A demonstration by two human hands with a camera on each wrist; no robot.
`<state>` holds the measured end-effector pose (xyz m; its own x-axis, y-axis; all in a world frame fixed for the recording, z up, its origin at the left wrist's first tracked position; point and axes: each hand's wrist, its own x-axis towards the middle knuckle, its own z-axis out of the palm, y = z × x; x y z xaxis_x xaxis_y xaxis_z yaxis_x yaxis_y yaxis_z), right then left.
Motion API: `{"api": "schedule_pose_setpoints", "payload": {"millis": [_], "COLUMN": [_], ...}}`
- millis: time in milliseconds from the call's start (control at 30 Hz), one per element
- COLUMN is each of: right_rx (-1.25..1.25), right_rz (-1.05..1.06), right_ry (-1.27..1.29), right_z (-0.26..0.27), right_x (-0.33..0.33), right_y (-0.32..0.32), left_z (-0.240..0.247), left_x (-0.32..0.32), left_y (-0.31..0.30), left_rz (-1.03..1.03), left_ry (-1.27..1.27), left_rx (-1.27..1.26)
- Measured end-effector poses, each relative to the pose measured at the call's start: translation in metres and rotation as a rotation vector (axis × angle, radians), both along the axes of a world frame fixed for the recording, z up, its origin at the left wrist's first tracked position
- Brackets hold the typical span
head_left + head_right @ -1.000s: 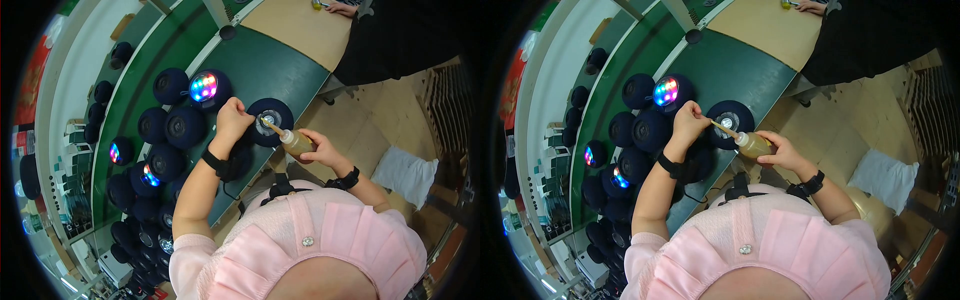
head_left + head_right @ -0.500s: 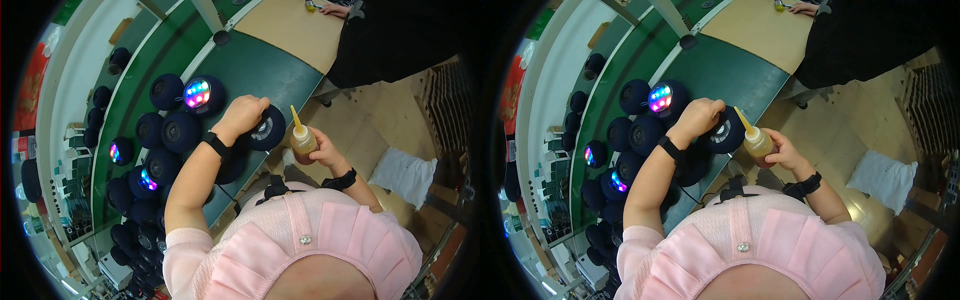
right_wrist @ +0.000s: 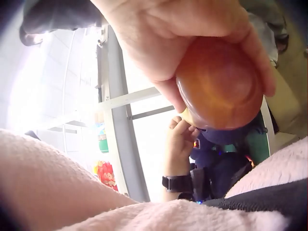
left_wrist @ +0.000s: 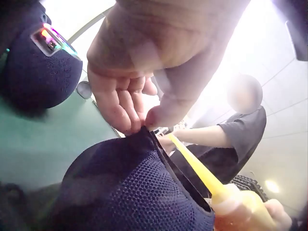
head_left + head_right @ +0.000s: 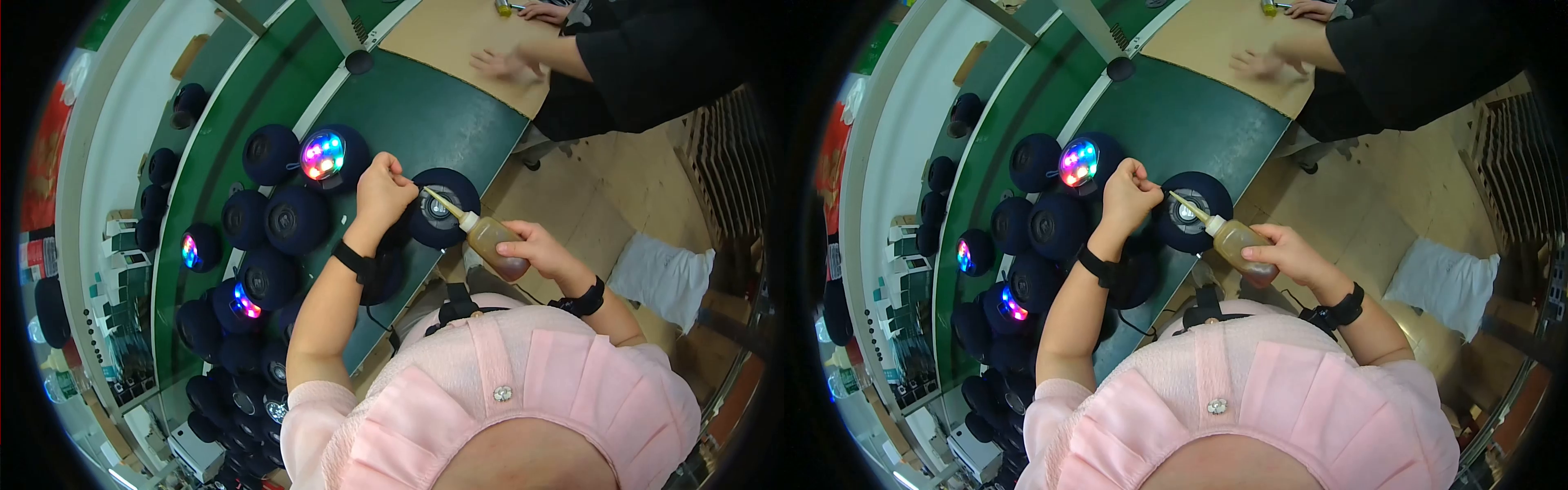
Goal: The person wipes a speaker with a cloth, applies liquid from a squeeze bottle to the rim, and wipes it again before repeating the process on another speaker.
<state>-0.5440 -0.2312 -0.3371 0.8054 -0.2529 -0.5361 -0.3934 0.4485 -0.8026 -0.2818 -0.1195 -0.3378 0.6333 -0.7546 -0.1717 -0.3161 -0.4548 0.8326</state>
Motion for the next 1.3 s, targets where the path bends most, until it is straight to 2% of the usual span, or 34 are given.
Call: {"api": "schedule_pose_setpoints", "payload": {"millis": [200,667,1000,1300], "right_rx": [-0.044,-0.12,-0.274,-0.266], "right_rz": [-0.022,0.008,0.074,0.036], "right_ry": [0.05,0.154,0.202,0.147], "right_z": [0.007,0.018,0.019,0.015], "right_x": [0.005,0.008,0.008,0.004], "right_y": [0.003,0.008,0.007,0.01], "left_z": [-0.016,-0.003,0.007,-0.015], "left_x": [0.0,-0.005,-0.011,-0.001], "left_y": [0.002,0.001,-0.002,0.003], "left_rz": [0.031,0.017,0.031,0.079], "left_ry": [-0.007,-0.077,-0.146,0.003], "left_rx": [-0.049,-0.008,0.046,0.014]}}
